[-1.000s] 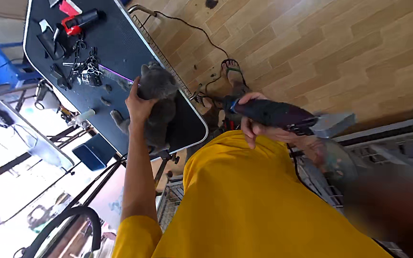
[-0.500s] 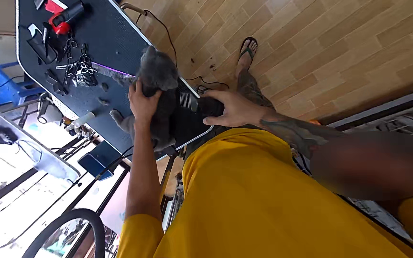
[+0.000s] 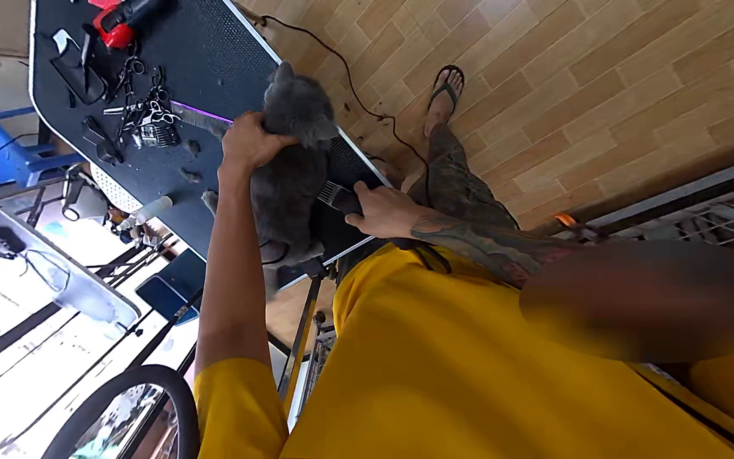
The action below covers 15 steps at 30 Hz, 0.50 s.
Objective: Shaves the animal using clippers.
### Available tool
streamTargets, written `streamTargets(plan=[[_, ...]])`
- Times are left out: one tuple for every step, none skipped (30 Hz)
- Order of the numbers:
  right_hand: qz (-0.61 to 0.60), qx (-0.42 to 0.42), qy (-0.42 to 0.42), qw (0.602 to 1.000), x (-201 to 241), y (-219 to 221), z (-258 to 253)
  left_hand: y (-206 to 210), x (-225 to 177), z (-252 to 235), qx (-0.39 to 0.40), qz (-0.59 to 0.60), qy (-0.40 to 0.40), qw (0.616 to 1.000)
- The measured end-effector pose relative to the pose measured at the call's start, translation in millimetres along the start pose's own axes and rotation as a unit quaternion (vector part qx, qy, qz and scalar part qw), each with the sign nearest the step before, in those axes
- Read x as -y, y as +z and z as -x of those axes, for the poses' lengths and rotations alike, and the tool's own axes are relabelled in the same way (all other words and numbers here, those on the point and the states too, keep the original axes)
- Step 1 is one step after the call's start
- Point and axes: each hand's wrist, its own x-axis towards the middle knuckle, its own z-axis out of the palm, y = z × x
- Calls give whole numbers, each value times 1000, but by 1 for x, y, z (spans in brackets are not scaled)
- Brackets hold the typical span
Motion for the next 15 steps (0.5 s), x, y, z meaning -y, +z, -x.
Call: streamTargets(plan=[[-5,-19,-8,1000,4,2,-4,-1,1,-1,5,10,0,1000],[-9,-37,-16,999,9,2,-8,-2,1,-2,8,17,2,1000],[-15,-54,-23,998,14,1,-10,-1,2,-2,9,23,4,1000],[-20,-65,-32,997,19,-2,-11,-1,3,-2,10,30,5,999],[-25,-73,-42,996,25,-6,-11,-1,3,-3,11,38,8,999],[-31,-80,-51,995,30,-10,-10,-1,2,-3,13,45,10,999],[-36,-83,-58,994,35,-15,-9,-1,2,-3,16,52,13,998],[-39,-83,-62,994,41,-20,-7,-2,3,-4,18,57,18,998],[-40,-82,-64,994,45,-23,-6,-3,3,-5,24,65,22,997],[-41,-81,-66,994,50,-27,-5,-5,2,-5,33,73,23,997],[-43,-78,-68,994,54,-30,-3,-8,1,-5,41,81,21,996],[-45,-75,-69,994,58,-32,-2,-10,0,-5,50,86,18,995],[-50,-74,-69,994,62,-35,-1,-13,-1,-5,59,88,13,994],[-53,-73,-70,993,66,-38,0,-14,-2,-6,68,88,8,994],[-57,-73,-71,993,70,-40,2,-15,-2,-7,76,88,3,993]])
